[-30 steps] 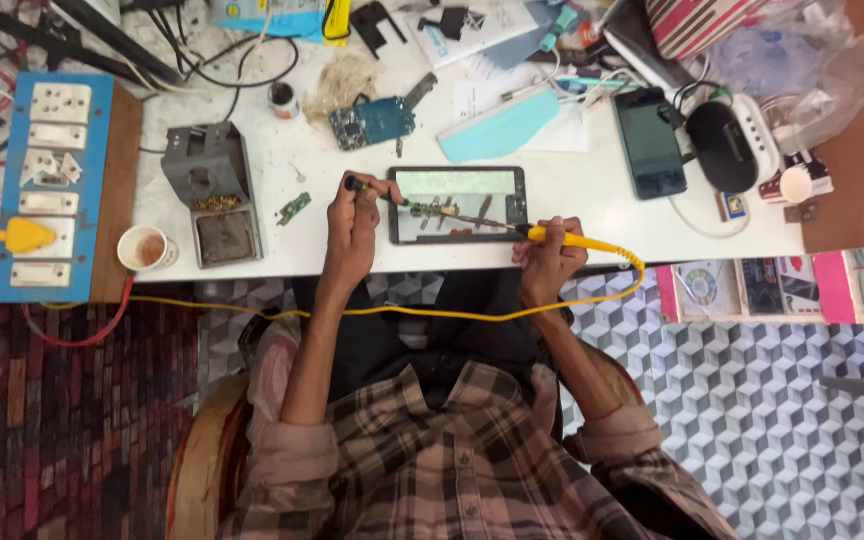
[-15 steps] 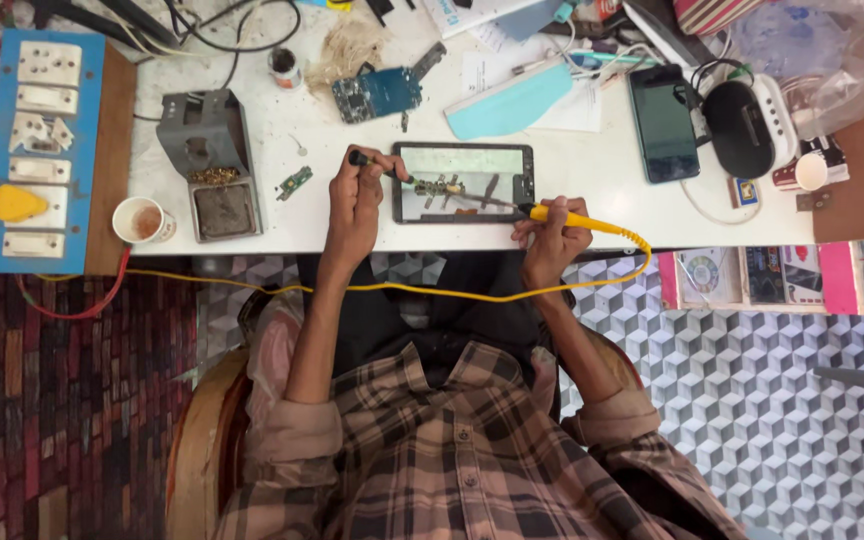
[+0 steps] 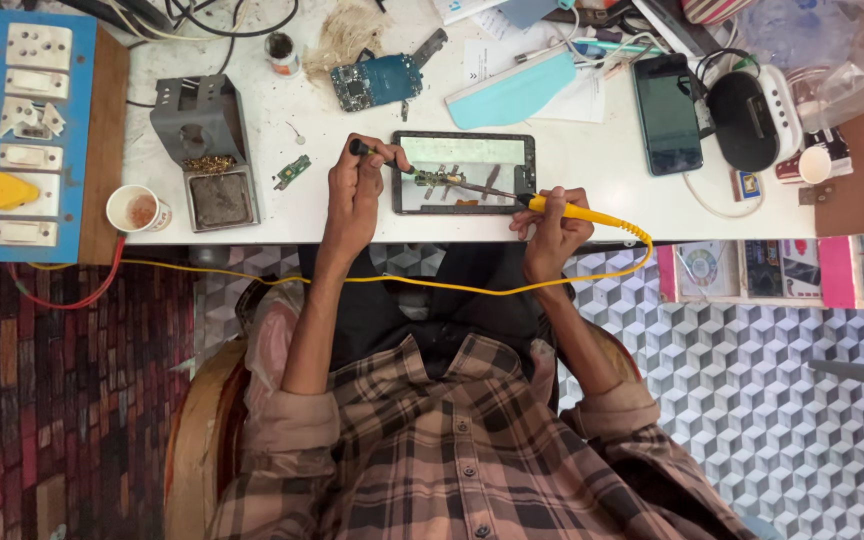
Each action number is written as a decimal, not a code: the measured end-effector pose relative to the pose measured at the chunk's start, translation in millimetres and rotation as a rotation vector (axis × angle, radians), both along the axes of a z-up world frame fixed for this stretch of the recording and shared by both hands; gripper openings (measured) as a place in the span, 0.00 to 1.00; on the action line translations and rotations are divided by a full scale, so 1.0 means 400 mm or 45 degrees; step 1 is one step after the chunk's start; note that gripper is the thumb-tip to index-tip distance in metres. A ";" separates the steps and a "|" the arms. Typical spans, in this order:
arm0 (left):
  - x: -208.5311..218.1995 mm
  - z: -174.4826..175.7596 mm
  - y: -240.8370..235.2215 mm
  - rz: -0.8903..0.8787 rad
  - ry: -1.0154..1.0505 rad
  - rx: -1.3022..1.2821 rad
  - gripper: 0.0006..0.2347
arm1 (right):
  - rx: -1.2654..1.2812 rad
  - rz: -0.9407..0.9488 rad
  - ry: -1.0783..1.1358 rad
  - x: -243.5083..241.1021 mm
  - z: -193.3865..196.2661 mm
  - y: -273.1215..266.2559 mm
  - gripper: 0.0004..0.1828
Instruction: The person uses a soldering iron and tweezers to work on a small circuit board placed on a tablet screen. They repeatedly apply heat and solder to specific points on the board while holding it steady.
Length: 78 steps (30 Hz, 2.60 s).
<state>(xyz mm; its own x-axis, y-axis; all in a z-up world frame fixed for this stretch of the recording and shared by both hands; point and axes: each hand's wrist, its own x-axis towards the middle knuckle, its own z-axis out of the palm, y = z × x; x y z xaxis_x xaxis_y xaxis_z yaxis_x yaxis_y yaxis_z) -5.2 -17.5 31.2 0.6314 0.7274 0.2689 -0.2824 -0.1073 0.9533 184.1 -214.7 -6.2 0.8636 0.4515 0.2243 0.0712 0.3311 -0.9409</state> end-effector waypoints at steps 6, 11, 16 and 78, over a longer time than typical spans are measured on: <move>0.007 -0.006 0.003 0.052 -0.022 0.095 0.10 | -0.055 0.005 -0.142 0.006 0.026 0.009 0.12; -0.002 0.004 -0.009 0.073 0.049 0.050 0.08 | -0.314 -0.092 -0.620 0.001 0.103 0.023 0.13; 0.000 0.029 -0.009 0.076 0.032 0.013 0.08 | -0.431 -0.072 -0.750 -0.019 0.231 0.073 0.15; 0.034 0.012 -0.006 0.115 0.140 0.045 0.12 | -0.037 0.161 -0.073 0.026 -0.024 -0.012 0.15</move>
<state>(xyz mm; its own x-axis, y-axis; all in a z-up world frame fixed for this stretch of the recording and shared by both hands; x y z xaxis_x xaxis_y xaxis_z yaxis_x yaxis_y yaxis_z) 8.3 -20.1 36.1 0.5908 0.7738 0.2284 -0.1641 -0.1619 0.9731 194.7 -219.3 -15.7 0.7856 0.5629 0.2569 0.0846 0.3136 -0.9458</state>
